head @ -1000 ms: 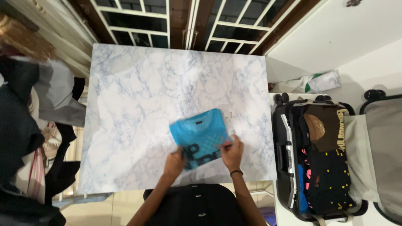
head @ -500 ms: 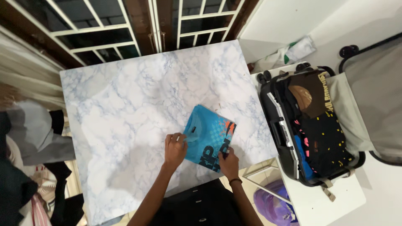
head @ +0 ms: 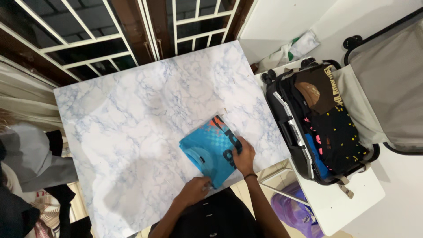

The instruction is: The person folds a blue shirt by hand on a table, smoothing the fabric and folding the sleeves and torso into a small rectangle before placing it into an open suitcase.

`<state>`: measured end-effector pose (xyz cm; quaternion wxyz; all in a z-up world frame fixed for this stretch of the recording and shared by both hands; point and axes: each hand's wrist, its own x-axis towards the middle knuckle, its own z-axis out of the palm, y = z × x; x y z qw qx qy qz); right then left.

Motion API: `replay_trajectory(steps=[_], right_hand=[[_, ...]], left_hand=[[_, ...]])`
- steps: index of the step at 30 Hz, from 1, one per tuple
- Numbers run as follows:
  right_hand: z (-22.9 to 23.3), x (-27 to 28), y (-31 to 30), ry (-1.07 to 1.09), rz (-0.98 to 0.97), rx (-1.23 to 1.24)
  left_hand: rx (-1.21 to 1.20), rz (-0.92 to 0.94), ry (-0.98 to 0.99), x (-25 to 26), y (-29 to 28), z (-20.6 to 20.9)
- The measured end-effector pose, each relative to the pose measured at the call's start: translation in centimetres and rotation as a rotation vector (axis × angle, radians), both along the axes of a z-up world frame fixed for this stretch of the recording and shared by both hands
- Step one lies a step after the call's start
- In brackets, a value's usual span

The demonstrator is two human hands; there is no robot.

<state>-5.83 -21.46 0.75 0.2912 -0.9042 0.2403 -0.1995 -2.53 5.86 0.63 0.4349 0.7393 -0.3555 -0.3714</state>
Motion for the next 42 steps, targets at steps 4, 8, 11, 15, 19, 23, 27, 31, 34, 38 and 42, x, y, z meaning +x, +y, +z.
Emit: replay_trajectory(steps=[4,8,11,15,19,23,27,31,34,38,42], right_hand=[[0.5,0.7,0.8,0.003,0.052,-0.077],[1.1,0.1,2.6,0.091,0.106,-0.146],[1.3,-0.4,2.8,0.139,0.079,-0.085],[1.4,-1.3,2.3,0.259,-0.012,0.074],[2.1,1.1,1.2,0.247,0.008,0.024],[2.2,7.5,1.8,-0.004,0.387,-0.090],[1.5,11.9,3.6,0.025,0.605,-0.161],[0.1,13.7,4.2,0.160,0.809,-0.121],[-0.6,14.0,4.1,0.240,0.873,-0.144],[-0.4,14.6,1.7,0.293,0.875,-0.256],[-0.1,15.3,-2.7,0.192,0.858,-0.202]], left_hand=[[0.070,0.262,-0.284,2.4,-1.0,-0.2],[-0.092,0.647,-0.569,7.7,-1.9,-0.3],[-0.113,0.706,-0.643,10.5,-2.2,-1.9],[-0.098,0.620,-0.565,12.5,-2.0,-5.7],[-0.112,0.723,-0.409,12.9,-2.1,-6.5],[-0.038,0.836,-0.339,13.1,-3.2,-5.0],[-0.071,0.834,-0.434,12.6,-3.6,-4.6],[-0.088,0.847,-0.330,11.8,-3.2,-4.4],[-0.132,0.932,-0.277,11.1,-2.9,-3.8],[-0.132,0.951,-0.470,10.5,-3.3,-3.4],[-0.070,1.038,-0.460,10.2,-3.5,-4.0]])
